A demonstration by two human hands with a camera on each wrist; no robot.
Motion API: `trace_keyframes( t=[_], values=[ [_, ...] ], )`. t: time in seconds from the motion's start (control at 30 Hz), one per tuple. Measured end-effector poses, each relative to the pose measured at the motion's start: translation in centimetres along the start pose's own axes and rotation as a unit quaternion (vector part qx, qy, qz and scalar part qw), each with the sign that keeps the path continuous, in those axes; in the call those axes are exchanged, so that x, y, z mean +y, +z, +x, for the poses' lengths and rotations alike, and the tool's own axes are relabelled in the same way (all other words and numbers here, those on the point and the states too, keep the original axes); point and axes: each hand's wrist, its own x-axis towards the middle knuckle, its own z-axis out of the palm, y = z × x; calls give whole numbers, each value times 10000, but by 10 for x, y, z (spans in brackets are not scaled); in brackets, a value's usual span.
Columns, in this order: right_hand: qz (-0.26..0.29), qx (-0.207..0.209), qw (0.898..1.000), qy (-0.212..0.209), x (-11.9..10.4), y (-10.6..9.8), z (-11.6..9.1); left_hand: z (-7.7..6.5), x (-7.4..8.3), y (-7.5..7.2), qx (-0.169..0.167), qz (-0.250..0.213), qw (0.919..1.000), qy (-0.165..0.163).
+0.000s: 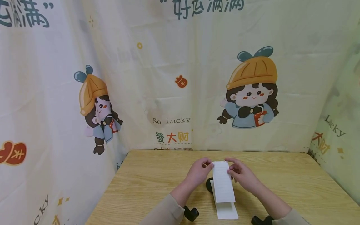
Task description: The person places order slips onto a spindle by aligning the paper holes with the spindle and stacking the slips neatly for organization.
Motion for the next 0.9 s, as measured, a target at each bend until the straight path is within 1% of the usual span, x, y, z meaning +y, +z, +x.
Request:
trace_keyframes(
  t=[0.2,0.37,0.5,0.67,0.9],
  values=[
    [10,35,10000,71,2,1,0,-1,-1,-1,-65,-27,9999,80],
    [26,69,10000,60,5,2,0,0,-3,0,-101,5,9999,17],
    [-18,91,9999,48,8,4,0,-1,-7,1,-183,83,9998,-2],
    [18,38,10000,42,12,5,-1,-4,-14,2,-254,192,9995,-87],
    [-15,-49,10000,43,14,7,-4,-5,-16,3,-346,341,9985,-241]
  ],
)
